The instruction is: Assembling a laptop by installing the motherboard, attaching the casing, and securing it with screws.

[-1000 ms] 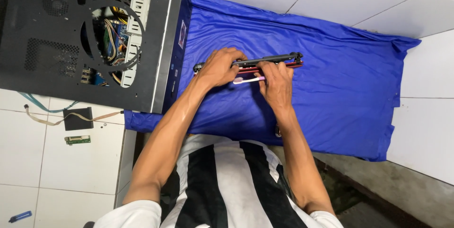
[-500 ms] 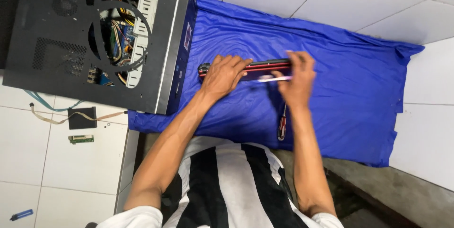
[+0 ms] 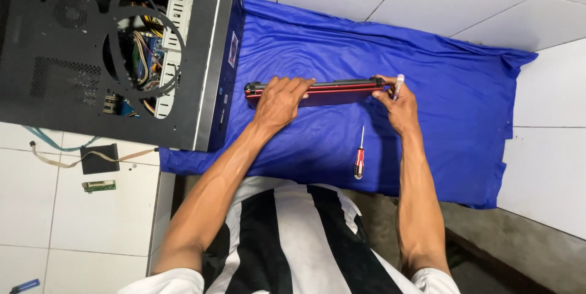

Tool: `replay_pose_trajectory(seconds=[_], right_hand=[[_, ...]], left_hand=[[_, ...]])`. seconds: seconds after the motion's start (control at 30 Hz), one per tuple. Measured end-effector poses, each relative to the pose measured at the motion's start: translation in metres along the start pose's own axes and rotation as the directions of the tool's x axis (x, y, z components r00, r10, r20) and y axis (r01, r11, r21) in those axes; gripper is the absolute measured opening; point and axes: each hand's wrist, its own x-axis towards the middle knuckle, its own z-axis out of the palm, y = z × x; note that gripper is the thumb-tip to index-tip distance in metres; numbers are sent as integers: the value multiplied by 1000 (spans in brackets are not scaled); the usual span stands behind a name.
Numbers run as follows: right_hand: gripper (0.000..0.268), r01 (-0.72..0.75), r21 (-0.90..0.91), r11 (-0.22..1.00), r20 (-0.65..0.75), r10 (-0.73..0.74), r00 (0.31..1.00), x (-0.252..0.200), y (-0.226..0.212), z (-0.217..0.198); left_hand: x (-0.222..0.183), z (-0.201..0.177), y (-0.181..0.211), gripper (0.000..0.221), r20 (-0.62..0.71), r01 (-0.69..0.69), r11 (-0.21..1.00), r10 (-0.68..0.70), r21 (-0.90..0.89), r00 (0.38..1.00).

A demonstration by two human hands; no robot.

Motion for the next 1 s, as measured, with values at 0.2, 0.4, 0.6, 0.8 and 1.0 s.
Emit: replay_pose_trajectory(seconds=[0.2, 0.4, 0.6, 0.8, 1.0], right_hand=[[58, 46, -124, 991, 31, -42, 999, -11, 22, 1], [42, 16, 21, 1000, 38, -17, 999, -27, 13, 5], [61, 24, 250, 968, 156, -65, 986, -28, 12, 16], [45, 44, 173, 984, 49, -53, 997, -18, 28, 20], [45, 43, 211, 977, 7, -45, 999, -10, 30, 25]], left_hand=[[-6, -19, -3, 38, 24, -3, 995, 6, -97, 1000], [-40, -77, -23, 76, 34, 340, 818, -367, -463, 930], [-65, -62, -33, 52, 76, 456, 651, -524, -607, 848], [-57, -72, -31, 48, 87, 474, 608, -554, -637, 828], [-56, -60, -37, 54, 90, 484, 523, -609, -702, 788]])
